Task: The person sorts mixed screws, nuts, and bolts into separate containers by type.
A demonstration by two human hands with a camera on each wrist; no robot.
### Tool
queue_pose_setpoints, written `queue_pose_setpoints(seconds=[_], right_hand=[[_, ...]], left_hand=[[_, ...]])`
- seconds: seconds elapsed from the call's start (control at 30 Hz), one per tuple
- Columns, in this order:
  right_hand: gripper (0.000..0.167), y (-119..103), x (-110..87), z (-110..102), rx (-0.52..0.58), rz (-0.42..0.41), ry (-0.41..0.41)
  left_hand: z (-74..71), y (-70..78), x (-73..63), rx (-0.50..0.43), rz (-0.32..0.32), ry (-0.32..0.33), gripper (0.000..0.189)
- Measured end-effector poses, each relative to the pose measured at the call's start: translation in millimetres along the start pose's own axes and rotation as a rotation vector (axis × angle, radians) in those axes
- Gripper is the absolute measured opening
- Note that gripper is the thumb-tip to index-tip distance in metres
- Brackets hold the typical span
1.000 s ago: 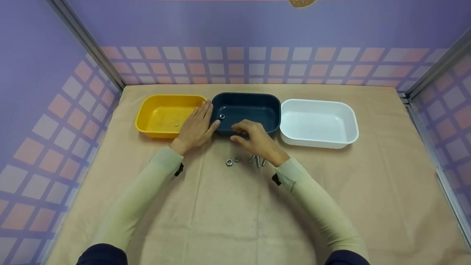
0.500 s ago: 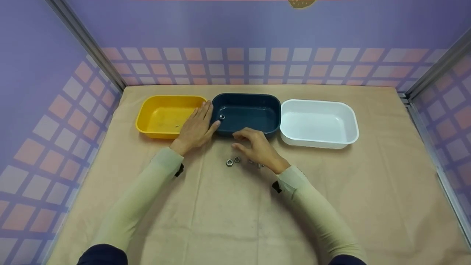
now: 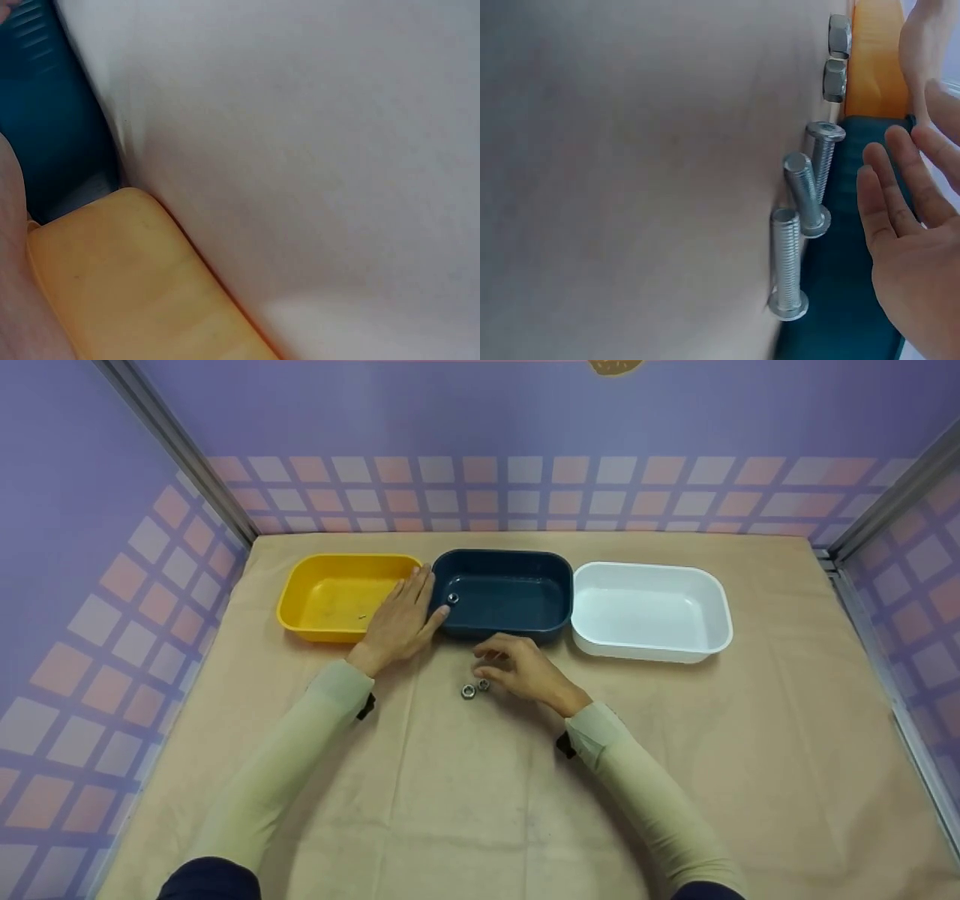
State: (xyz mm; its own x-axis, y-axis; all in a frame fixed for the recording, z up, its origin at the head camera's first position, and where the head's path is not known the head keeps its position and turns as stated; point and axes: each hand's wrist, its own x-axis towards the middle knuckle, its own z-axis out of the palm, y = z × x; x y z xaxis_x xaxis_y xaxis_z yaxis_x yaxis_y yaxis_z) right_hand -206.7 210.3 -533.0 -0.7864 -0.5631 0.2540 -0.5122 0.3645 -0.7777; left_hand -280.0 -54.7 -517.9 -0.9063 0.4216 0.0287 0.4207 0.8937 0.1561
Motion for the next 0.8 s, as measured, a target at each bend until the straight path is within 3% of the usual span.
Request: queue_pose_setpoints(seconds=[0.17,0.37,0.63,0.8], right_hand=[[0.034,4.2,-0.7,0.1,0.013,0.028,-0.081],[0.031,6.7,-0.3,-0.7,-0.050,0.047,-0.177],[0.029,2.2,-0.3,-0.1,-0.201,0.030,-0.203],[0.028,3.3,0.2,1.4,-0.232,0.024,-0.210]], left_hand=[[-1.6,0.8,-1.3,-0.002,-0.003,-0.010,0.082],[-0.7,1.1,-1.0,-0.005,0.006,0.008,0.081],[0.6,-0.4,0.2,-0.024,0.007,0.009,0.081],[1.2,-1.7,1.4,-0.041,0.003,0.001,0.081]])
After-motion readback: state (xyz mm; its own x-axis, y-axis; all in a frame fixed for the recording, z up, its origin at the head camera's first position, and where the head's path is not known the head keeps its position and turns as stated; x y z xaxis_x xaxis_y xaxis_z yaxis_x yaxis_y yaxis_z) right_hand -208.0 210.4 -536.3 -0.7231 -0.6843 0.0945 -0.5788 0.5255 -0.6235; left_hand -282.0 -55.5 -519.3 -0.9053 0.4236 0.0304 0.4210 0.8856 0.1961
